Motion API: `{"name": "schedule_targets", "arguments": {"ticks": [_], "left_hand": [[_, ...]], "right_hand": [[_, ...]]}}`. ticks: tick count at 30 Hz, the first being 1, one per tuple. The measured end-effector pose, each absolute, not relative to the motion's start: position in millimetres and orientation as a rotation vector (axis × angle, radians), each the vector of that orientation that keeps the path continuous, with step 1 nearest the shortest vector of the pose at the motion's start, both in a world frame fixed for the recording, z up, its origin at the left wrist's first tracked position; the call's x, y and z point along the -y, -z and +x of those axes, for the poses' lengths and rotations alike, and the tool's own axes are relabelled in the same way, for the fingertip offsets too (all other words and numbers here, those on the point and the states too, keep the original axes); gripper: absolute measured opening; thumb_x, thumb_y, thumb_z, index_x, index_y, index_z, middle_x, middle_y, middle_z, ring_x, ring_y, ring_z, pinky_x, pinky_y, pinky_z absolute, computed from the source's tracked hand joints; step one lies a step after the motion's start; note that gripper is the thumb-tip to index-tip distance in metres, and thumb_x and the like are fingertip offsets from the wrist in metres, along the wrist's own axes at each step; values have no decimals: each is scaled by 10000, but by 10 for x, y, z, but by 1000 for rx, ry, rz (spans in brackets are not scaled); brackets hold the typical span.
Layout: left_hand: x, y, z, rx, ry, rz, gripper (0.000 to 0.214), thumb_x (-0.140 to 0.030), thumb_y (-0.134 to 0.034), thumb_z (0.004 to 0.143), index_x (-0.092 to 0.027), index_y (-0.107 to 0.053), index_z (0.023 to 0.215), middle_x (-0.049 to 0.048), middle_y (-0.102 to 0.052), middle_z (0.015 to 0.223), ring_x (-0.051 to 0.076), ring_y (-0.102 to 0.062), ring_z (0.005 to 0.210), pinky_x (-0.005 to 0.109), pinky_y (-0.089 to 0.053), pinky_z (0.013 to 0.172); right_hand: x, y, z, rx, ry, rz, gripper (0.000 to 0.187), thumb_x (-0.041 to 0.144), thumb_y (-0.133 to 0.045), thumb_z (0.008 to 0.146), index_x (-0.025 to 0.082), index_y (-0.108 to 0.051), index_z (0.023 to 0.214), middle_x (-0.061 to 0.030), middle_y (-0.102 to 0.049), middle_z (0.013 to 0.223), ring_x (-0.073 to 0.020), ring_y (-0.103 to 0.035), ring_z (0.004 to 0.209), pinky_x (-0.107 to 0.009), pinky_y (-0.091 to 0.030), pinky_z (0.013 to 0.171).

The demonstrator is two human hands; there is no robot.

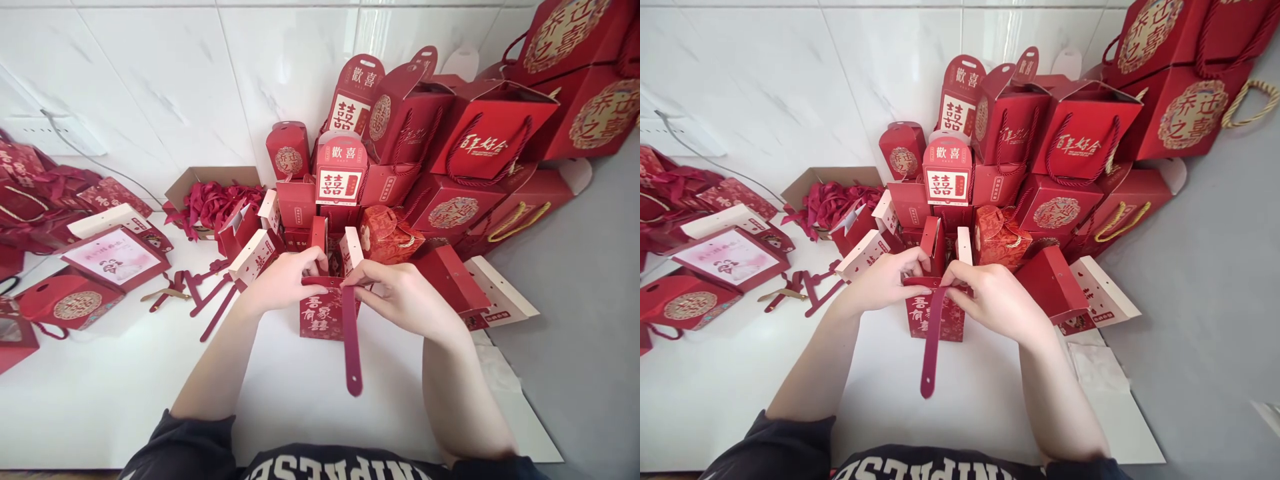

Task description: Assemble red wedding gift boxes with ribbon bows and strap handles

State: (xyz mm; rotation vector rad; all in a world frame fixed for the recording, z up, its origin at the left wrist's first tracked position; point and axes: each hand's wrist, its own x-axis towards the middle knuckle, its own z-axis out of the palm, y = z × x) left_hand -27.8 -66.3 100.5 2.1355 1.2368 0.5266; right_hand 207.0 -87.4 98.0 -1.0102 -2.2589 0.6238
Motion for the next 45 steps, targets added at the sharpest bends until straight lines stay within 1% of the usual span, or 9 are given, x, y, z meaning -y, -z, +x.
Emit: {"name": "schedule_targets", "arguments": {"ticks": [4, 7, 11, 17, 22, 28, 39, 42, 45], "left_hand": [[664, -1032, -304, -1194, -438, 2239, 225, -293, -664, 838, -241, -616, 1051, -27, -689, 830, 165, -634, 740, 274, -475, 683], [636, -999, -330, -1121, -334, 2308, 155, -286, -647, 856, -233, -718, 983, -1, -734, 933, 179, -664, 832, 272, -480, 736], [619, -968, -344, -1181, -288, 2315, 175, -295, -621, 878, -230, -783, 869, -2, -756, 828, 160, -669, 722, 260, -462, 648], [764, -1082, -305, -1313, -774, 2156, 152, -302, -663, 850, -192, -761, 812, -11, -747, 761, 116, -640, 623, 228, -464, 574], [930, -1151, -230, -1262, -1219, 2207, 100, -228, -684, 843, -167, -748, 797, -2, -737, 720, 97, -620, 588, 206, -466, 538], [984, -1156, -195, -1140, -1378, 2479, 53, -157, -696, 834, -165, -731, 795, -23, -716, 695, 70, -590, 578, 201, -470, 586], [977, -1098, -256, -1152, -1140, 2610, 81, -208, -660, 867, -177, -730, 843, -10, -705, 722, 113, -605, 642, 253, -458, 614], [969, -1111, -278, -1115, -1037, 2600, 106, -219, -637, 889, -178, -726, 847, -5, -712, 749, 119, -617, 666, 257, -463, 637], [956, -1167, -285, -1065, -959, 2542, 115, -205, -614, 904, -173, -723, 880, -3, -726, 792, 118, -634, 697, 248, -475, 666]], "right_hand": [[833, -929, 2015, 2288, -619, -1104, 73, 190, -573, 908, 222, -628, 943, 15, -712, 796, -144, -671, 669, -237, -492, 622], [814, -897, 2001, 2334, -660, -1118, 74, 179, -569, 905, 222, -628, 915, 21, -706, 770, -140, -666, 658, -231, -486, 607], [800, -863, 1989, 2354, -673, -1121, 93, 161, -586, 897, 229, -648, 910, 27, -716, 783, -141, -676, 677, -238, -508, 620], [867, -945, 1989, 2052, -336, -707, 136, 116, -608, 908, 213, -686, 962, -33, -725, 976, -167, -686, 928, -297, -556, 834], [928, -967, 1950, 2034, -437, -652, 144, 74, -621, 891, 204, -651, 943, -30, -705, 937, -148, -679, 907, -269, -559, 820], [939, -954, 1905, 2029, -471, -734, 119, 91, -615, 898, 201, -638, 937, -22, -697, 926, -141, -675, 860, -242, -543, 741], [974, -979, 1905, 2084, -435, -786, 99, 106, -607, 905, 198, -628, 937, -21, -672, 905, -145, -650, 845, -259, -514, 758], [947, -985, 1908, 2078, -286, -823, 101, 126, -658, 872, 199, -638, 939, -43, -664, 955, -191, -624, 915, -330, -489, 829], [916, -981, 1926, 2081, -353, -871, 131, 160, -720, 839, 206, -645, 936, -23, -678, 907, -181, -627, 843, -334, -489, 806]]}}
